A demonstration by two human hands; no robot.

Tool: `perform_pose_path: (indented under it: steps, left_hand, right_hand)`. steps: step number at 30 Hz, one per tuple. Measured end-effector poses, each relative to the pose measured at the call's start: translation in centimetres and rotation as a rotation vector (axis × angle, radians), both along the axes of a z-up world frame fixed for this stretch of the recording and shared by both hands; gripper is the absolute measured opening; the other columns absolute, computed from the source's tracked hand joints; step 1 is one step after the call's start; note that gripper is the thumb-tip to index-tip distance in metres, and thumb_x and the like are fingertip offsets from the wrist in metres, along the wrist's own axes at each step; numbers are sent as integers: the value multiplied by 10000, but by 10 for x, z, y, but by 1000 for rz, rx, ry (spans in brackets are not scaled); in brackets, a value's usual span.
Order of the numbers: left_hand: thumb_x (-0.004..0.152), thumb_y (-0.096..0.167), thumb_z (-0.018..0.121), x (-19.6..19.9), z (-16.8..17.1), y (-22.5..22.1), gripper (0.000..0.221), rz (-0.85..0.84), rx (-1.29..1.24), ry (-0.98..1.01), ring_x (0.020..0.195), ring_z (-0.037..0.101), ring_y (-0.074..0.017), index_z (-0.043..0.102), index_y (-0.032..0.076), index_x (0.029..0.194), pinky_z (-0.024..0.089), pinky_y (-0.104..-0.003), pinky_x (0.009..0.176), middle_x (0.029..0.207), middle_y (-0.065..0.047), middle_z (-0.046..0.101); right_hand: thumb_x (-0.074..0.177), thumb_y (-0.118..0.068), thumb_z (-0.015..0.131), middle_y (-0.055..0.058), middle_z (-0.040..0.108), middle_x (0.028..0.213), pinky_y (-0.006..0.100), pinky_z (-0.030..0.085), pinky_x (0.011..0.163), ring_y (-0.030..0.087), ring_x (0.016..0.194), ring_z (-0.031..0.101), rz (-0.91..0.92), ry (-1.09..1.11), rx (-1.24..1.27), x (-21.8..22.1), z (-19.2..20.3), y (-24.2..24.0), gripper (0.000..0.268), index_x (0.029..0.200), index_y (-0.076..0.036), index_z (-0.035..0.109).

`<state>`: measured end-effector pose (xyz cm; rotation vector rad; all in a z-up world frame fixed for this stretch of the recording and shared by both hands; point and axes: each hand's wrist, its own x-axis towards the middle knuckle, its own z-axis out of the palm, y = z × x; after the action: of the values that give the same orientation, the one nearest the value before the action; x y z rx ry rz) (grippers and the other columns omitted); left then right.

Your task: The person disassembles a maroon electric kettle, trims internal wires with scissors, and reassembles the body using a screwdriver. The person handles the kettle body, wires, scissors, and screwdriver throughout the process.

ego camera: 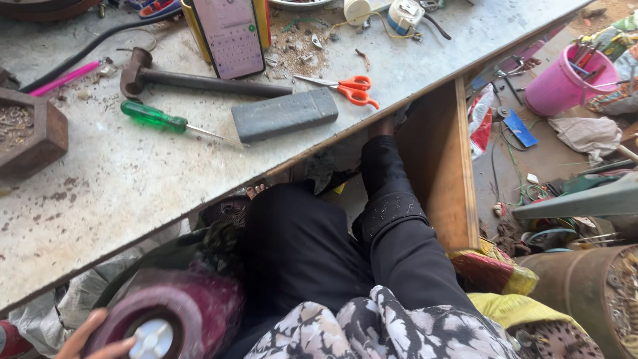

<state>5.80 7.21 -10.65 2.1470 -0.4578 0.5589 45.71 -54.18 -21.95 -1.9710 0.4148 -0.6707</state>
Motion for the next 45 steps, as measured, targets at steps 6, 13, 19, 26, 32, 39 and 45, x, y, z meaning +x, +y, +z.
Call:
perform_pose_path:
  steps: [6,13,19,26,32,39,45]
  left_hand:
    - [821,212,633,-8,-45,39,287,-3,29,-3,1359,547,-326,704,90,1070,391,-411,1255,1423,-255,534]
    - [805,202,636,4,-49,44,289,-32,31,0,1369,546,-321,709,91,1062,391,-414,1254,1426,-250,541]
    - [791,193,639,-12,-15,19,291,17,1,-6,1378,545,-317,712,92,1055,391,-417,1253,1428,-246,547]
    - [746,141,623,-44,51,-36,317,235,-73,102,1394,532,-322,723,78,1040,375,-444,1259,1438,-243,554]
    - [741,108,614,-55,88,-47,317,199,-64,67,1385,505,-302,720,82,1039,352,-438,1198,1442,-235,551]
    - [772,109,611,-65,107,-50,307,166,-124,158,1401,467,-315,717,73,1058,345,-445,1167,1483,-215,497]
    - [812,118,596,-70,114,-52,291,146,-144,169,1368,486,-316,708,71,1077,371,-439,1130,1487,-193,486]
  right_hand:
    - [893,-74,615,200,730,1101,423,561,900,358,1067,708,66,85,114,11,-18,10,278,1162,-21,663]
    - [875,-107,661,211,725,1136,423,556,922,369,1094,699,82,151,102,6,-25,-1,336,1196,-9,643]
    - [859,-135,700,221,720,1165,422,551,941,379,1118,691,87,134,-80,-38,-10,-7,398,1225,1,626]
    - [822,-343,799,190,677,1241,515,502,932,404,1135,630,91,422,-572,-130,106,21,520,1276,-121,674]
    - [819,-561,789,168,728,1200,534,494,942,375,1119,665,-222,268,-856,-223,213,-6,603,1240,-133,741]
    - [821,-700,670,258,726,1150,508,516,942,420,1080,690,11,764,-674,-243,197,-107,783,1189,-11,736]
    - [878,-771,605,300,744,1033,489,526,912,429,1011,717,18,894,-611,-234,181,-84,865,1065,56,780]
